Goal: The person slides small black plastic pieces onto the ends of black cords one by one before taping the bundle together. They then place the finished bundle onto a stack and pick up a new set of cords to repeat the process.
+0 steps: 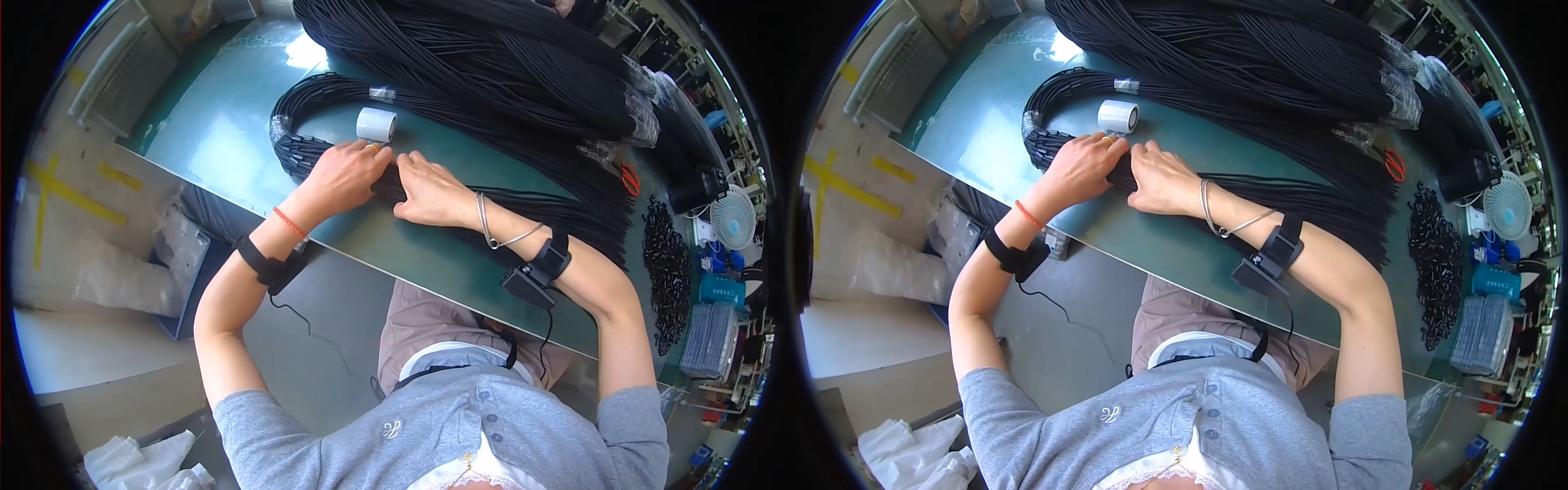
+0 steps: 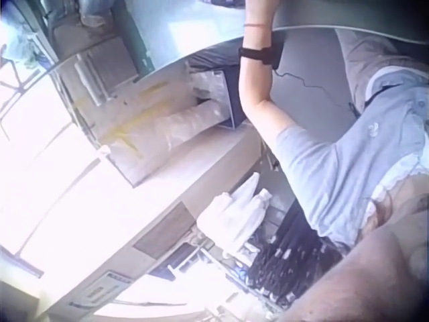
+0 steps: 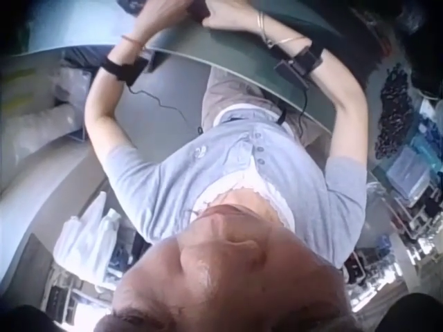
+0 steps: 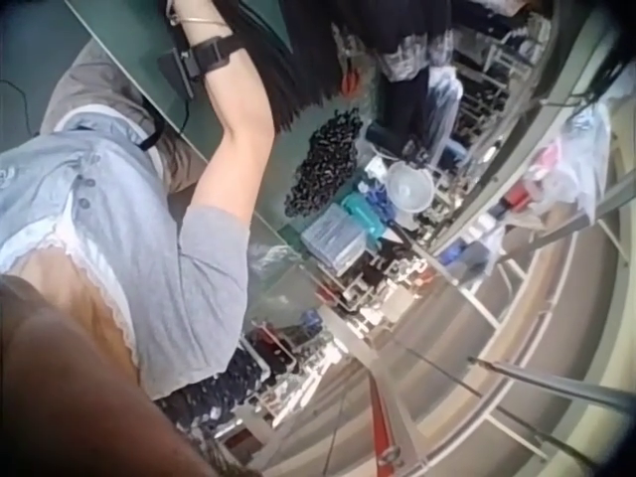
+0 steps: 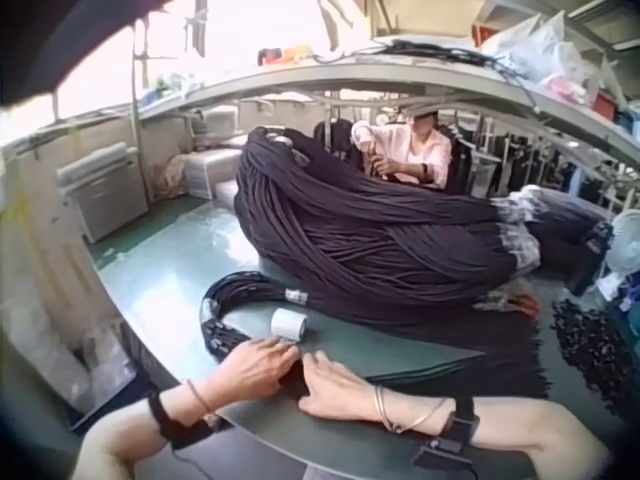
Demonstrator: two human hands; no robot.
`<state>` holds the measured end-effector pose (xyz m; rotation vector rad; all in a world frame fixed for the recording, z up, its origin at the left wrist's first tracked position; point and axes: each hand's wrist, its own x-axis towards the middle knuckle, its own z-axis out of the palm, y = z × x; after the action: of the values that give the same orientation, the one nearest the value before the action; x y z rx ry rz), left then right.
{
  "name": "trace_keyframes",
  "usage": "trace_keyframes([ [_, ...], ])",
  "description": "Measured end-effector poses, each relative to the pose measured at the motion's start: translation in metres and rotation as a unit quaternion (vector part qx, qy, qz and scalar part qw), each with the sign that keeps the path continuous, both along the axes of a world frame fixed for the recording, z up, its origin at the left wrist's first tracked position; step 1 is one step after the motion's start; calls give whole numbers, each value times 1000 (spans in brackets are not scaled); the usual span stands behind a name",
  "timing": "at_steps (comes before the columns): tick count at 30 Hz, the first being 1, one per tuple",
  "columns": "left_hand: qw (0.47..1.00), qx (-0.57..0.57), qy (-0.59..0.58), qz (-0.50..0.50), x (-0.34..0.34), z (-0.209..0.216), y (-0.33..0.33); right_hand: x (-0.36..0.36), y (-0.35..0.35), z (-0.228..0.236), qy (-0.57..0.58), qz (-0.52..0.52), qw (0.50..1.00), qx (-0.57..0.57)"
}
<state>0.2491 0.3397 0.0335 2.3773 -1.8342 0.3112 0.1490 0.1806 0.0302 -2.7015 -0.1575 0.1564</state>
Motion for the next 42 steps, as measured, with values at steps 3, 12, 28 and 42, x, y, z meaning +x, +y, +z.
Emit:
trace_keyframes([
  [3, 998, 25, 35, 51, 2, -3, 0, -7, 7, -2, -76, -9, 996, 43],
  [12, 995, 52, 44, 73, 0, 21, 10, -7, 13, 8, -109, 4, 992, -70],
  [28, 994, -63, 89, 23, 60, 22, -25, 4, 8, -6, -140, -22, 987, -80],
  [42, 974, -213, 65, 30, -12, 31, 3, 56, -49, 38, 66, 20, 983, 169],
])
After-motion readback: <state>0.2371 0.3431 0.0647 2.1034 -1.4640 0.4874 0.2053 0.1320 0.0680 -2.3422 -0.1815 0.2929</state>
